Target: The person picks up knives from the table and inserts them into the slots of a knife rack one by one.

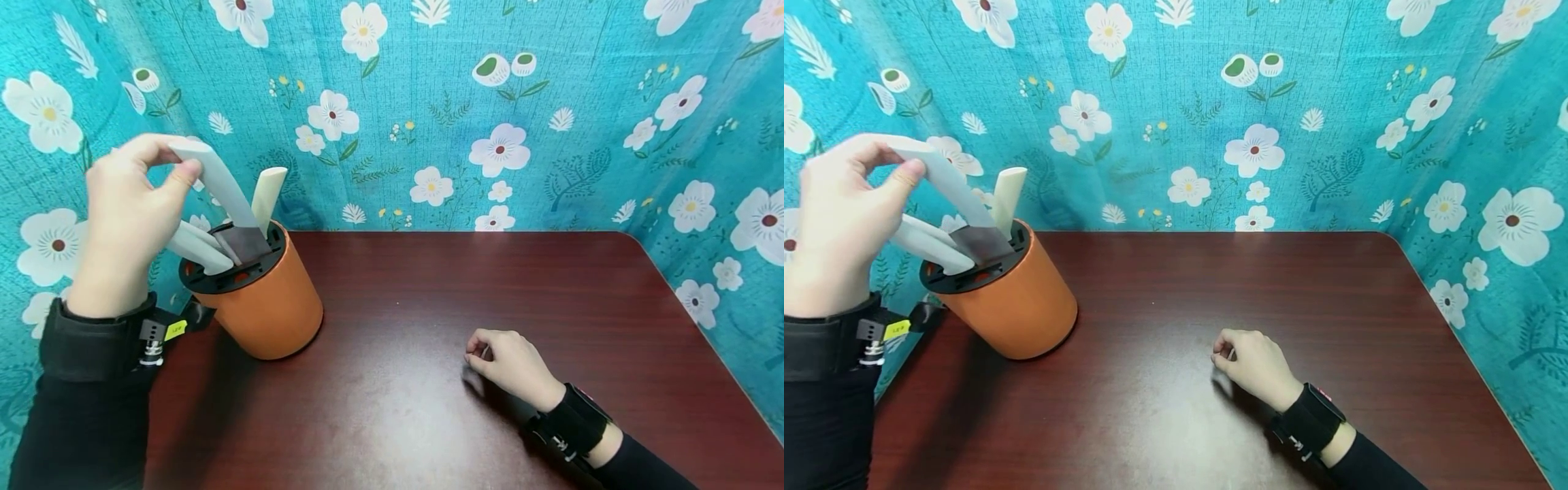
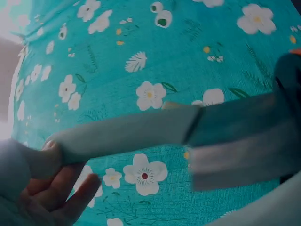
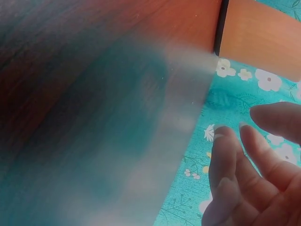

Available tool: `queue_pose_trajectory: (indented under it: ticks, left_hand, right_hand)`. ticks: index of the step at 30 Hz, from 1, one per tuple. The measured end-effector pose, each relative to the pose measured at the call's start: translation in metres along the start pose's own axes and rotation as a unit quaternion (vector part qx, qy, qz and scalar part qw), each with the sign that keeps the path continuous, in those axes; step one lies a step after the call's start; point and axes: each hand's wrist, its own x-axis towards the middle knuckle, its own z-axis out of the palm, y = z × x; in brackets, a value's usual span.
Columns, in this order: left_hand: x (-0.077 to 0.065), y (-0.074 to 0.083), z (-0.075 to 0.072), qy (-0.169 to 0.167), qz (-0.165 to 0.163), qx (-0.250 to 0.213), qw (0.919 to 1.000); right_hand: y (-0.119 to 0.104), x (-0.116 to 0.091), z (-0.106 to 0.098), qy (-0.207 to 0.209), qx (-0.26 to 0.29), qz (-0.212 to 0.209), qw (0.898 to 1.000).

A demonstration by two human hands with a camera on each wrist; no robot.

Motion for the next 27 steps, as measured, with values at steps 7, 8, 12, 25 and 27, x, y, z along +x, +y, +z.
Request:
queue_pose_trajectory:
  ticks: [7, 8, 12, 25, 27]
  left_hand:
    - [-0.005, 0.000, 0.000, -0.102, 0.048, 0.097, 0.9889]
    - [-0.004, 0.000, 0.001, -0.117, 0.051, 0.113, 0.9854]
    - [-0.004, 0.001, 0.004, -0.147, 0.067, 0.154, 0.9748]
    - [-0.029, 0.025, 0.011, -0.062, 0.099, 0.163, 0.9796]
    - [-0.040, 0.031, 0.020, -0.032, 0.148, 0.150, 0.9770]
  right_hand:
    - [0.002, -0.001, 0.001, -0.001, -0.003, -0.003, 1.000]
    - [0.002, -0.001, 0.001, 0.000, -0.002, -0.002, 1.000]
    - [0.002, -0.004, 0.002, 0.003, 0.000, 0.002, 1.000]
    - [-0.001, -0.007, 0.002, 0.000, 0.002, 0.020, 1.000]
    - [-0.001, -0.006, 0.002, 0.000, 0.003, 0.020, 1.000]
